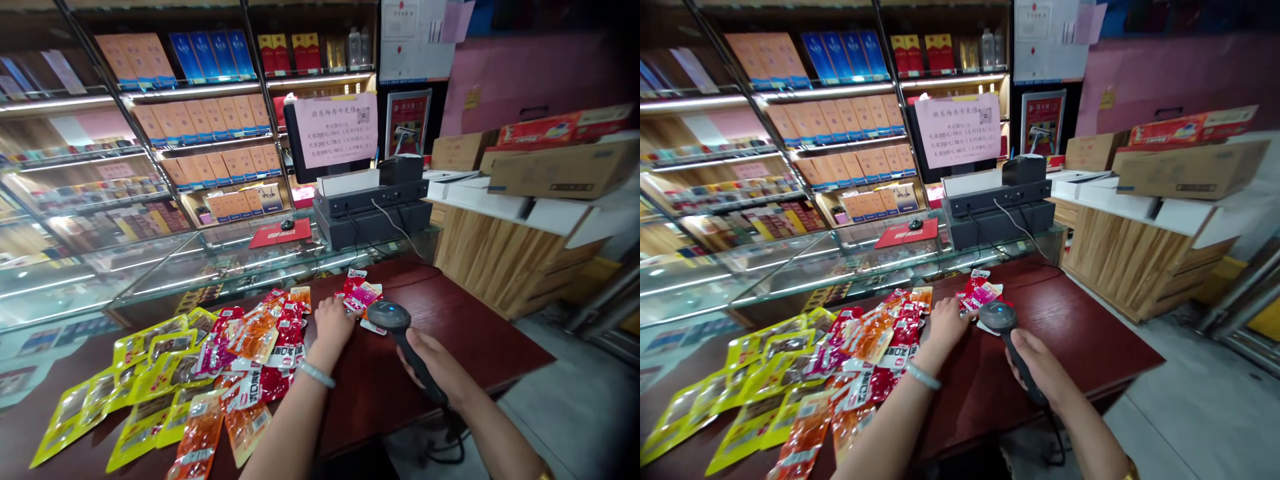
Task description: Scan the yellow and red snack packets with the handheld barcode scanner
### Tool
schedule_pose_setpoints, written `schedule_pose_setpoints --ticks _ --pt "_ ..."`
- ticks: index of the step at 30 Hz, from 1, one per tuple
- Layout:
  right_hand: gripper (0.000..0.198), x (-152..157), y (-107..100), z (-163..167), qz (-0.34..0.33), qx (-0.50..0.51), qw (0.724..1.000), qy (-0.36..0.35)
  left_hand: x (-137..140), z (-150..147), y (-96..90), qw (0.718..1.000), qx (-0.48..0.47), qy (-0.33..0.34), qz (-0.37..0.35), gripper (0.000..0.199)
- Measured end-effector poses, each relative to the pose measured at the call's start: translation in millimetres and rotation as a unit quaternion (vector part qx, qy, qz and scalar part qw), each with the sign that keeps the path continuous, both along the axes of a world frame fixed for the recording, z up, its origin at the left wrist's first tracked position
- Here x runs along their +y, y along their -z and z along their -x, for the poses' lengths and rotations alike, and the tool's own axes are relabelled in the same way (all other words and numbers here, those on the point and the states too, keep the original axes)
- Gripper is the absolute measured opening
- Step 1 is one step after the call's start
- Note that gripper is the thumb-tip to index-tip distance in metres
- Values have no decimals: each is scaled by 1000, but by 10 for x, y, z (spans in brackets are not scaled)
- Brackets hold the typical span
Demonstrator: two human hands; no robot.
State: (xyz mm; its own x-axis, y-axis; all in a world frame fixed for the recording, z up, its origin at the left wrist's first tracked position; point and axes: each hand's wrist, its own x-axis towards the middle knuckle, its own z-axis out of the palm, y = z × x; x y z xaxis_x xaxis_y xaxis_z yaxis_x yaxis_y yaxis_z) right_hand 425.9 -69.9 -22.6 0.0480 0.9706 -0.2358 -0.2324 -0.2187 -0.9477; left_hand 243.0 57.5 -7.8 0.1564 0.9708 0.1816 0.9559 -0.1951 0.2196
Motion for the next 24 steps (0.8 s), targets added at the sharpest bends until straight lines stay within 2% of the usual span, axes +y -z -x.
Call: schedule_pose_setpoints --ticks 3,6,8,11,14,20,24 --pt "57 1 1 24 1 -11 1000 -4 148 -260 14 1000 8 -10 13 51" --pt "56 49 -13 39 -8 -26 1000 0 252 -342 27 999 10 -24 39 45" --pt "55 83 -34 39 -16 -35 999 3 278 -338 41 999 0 -29 43 48" --pt "55 115 -71 26 -20 -38 999 19 249 -271 35 998 -20 -17 52 52" --pt "54 134 -105 16 -32 -30 999 26 162 -159 -15 995 -31 -2 91 54" --pt "51 187 -160 65 -67 8 998 -14 -22 23 -91 995 -34 3 96 54" --pt "51 168 -207 133 -60 27 997 -38 -79 181 -138 995 -34 -7 93 53"
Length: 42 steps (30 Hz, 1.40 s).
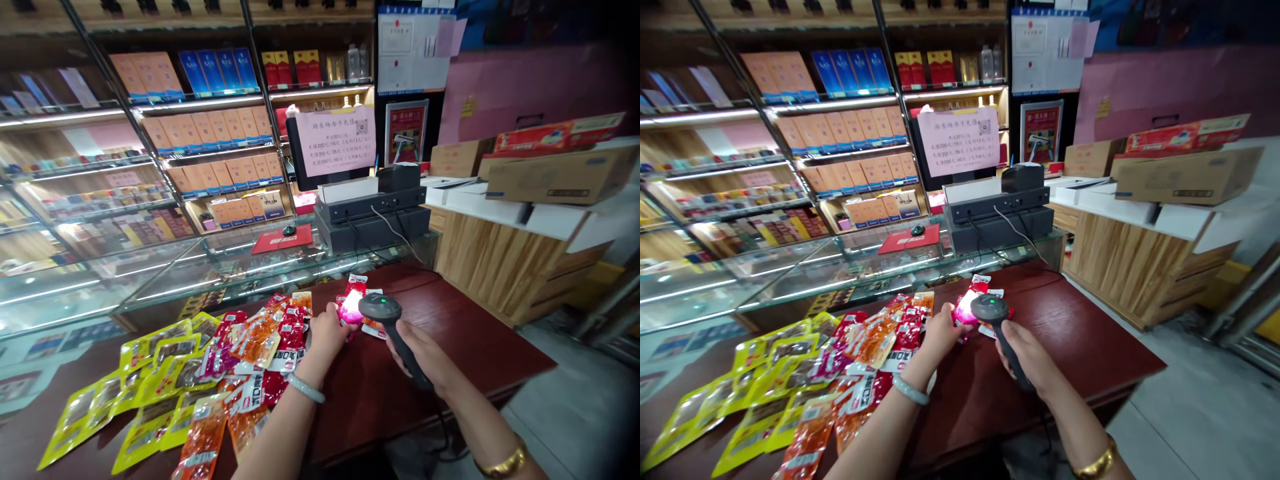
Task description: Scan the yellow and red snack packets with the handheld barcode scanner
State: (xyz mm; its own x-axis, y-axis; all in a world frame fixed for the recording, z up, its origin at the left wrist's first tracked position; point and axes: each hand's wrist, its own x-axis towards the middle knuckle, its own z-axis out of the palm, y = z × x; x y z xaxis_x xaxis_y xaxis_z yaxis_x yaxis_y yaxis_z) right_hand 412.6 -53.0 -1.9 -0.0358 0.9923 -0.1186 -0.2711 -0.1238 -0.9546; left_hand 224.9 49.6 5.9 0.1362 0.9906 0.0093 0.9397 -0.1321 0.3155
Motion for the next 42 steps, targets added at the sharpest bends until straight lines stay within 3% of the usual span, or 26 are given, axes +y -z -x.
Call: schedule_pose_setpoints --ticks 3,6,9,11,15,18,21,25,29,35,42 --pt "53 -43 -23 21 9 8 1000 6 -44 325 -105 999 4 -42 11 51" --pt "55 -63 -3 2 16 -4 1000 10 -122 760 -242 989 19 -146 2 51" --pt "57 -41 63 -21 19 -11 1000 6 -190 984 -309 959 49 -230 -160 64" --pt "56 -21 109 -18 21 -3 1000 6 -190 897 -277 956 51 -204 -204 63" --pt "56 -19 139 26 32 -2 999 14 -36 336 -70 989 41 -66 -127 54" --pt "56 -51 120 48 33 -17 999 14 148 -42 103 994 56 -56 -82 62" --pt "58 -76 112 36 31 -27 999 19 294 -198 207 995 66 -64 -43 68" --pt "56 -77 96 -2 28 -38 999 25 335 -151 198 996 54 -66 19 71" --pt "56 -49 9 16 26 -39 999 14 211 28 142 996 22 -58 68 55" --pt "56 29 -122 159 3 -26 999 -32 -65 265 120 996 -33 -76 42 46" --pt "57 85 -127 308 0 5 998 -62 -202 367 24 994 -42 -98 34 47"
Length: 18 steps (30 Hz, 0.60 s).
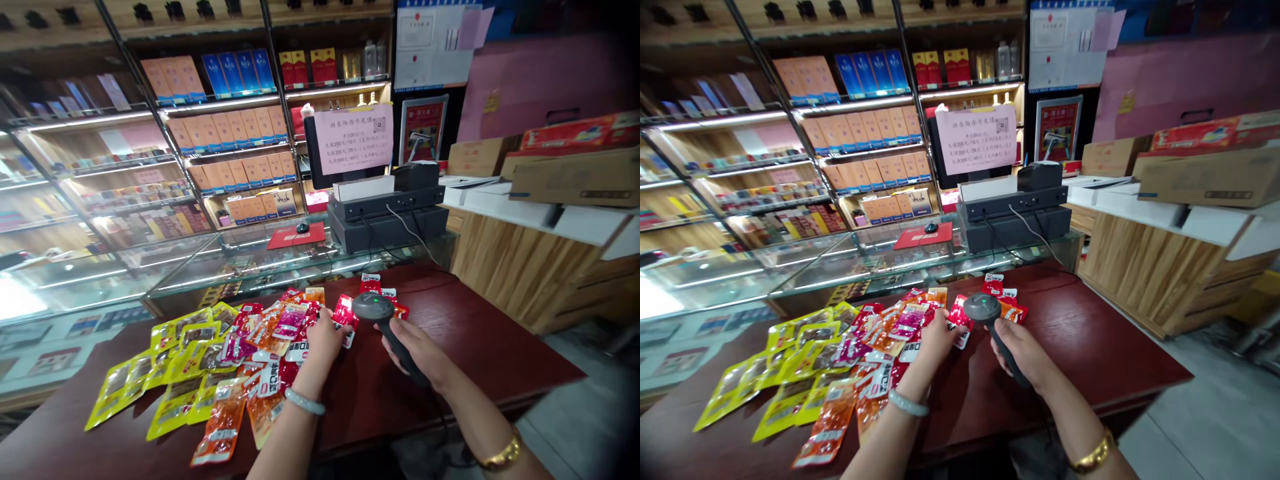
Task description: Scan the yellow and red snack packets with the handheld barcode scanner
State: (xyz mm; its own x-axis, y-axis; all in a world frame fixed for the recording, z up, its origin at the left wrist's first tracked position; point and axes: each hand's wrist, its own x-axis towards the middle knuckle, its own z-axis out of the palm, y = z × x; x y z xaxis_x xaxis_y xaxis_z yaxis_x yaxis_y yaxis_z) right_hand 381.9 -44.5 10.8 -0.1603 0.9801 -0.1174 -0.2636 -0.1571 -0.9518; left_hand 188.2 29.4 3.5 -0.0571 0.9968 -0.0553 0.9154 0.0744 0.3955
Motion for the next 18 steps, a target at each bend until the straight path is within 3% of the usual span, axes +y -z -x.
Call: schedule_pose_setpoints --ticks 3,6,10,12,15,18 --pt "57 1 -6 54 -8 -2 1000 -8 -28 260 -47 1000 2 -30 -1 46" --pt "56 0 0 93 -15 -16 1000 -17 -59 646 -150 994 45 -102 -11 50" --pt "55 17 45 70 -5 -26 1000 -9 7 850 -278 967 111 -160 -167 63" --pt "55 34 74 13 3 -33 999 0 129 677 -270 969 92 -115 -199 60" --pt "57 65 119 -117 26 -50 998 17 406 161 -156 986 44 -9 -161 49" --pt "61 86 173 -261 47 -55 996 50 710 -413 9 990 26 51 -131 53"
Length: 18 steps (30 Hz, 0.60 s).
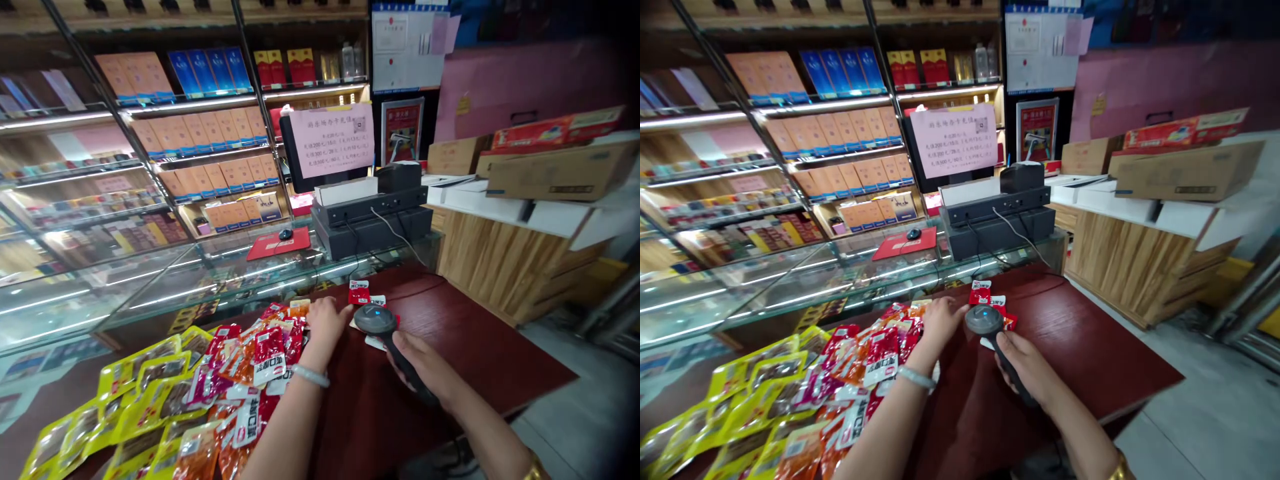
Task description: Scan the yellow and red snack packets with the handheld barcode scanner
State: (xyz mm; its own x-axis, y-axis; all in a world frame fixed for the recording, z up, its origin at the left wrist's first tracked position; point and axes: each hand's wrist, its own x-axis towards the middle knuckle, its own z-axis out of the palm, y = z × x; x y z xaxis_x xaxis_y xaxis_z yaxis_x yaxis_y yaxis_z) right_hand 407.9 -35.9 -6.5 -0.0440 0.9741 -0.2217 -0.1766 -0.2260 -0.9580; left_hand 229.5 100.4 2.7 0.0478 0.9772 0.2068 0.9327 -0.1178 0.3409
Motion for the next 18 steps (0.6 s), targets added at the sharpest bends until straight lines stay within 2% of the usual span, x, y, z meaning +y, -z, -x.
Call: schedule_pose_setpoints --ticks 3,7,9,13,18 --pt "60 -5 56 -119 -4 -9 999 32 268 -420 134 1000 19 -12 17 64" --pt "60 -38 102 -215 7 -6 998 64 557 -642 226 999 9 -16 41 60" --pt "60 -51 110 -239 15 -3 997 76 659 -635 244 997 -31 -10 70 53" --pt "60 -60 110 -246 13 -6 997 77 705 -469 270 985 -119 18 126 25" --pt "57 -85 98 -157 2 7 999 43 487 -129 288 973 -218 -3 75 20"
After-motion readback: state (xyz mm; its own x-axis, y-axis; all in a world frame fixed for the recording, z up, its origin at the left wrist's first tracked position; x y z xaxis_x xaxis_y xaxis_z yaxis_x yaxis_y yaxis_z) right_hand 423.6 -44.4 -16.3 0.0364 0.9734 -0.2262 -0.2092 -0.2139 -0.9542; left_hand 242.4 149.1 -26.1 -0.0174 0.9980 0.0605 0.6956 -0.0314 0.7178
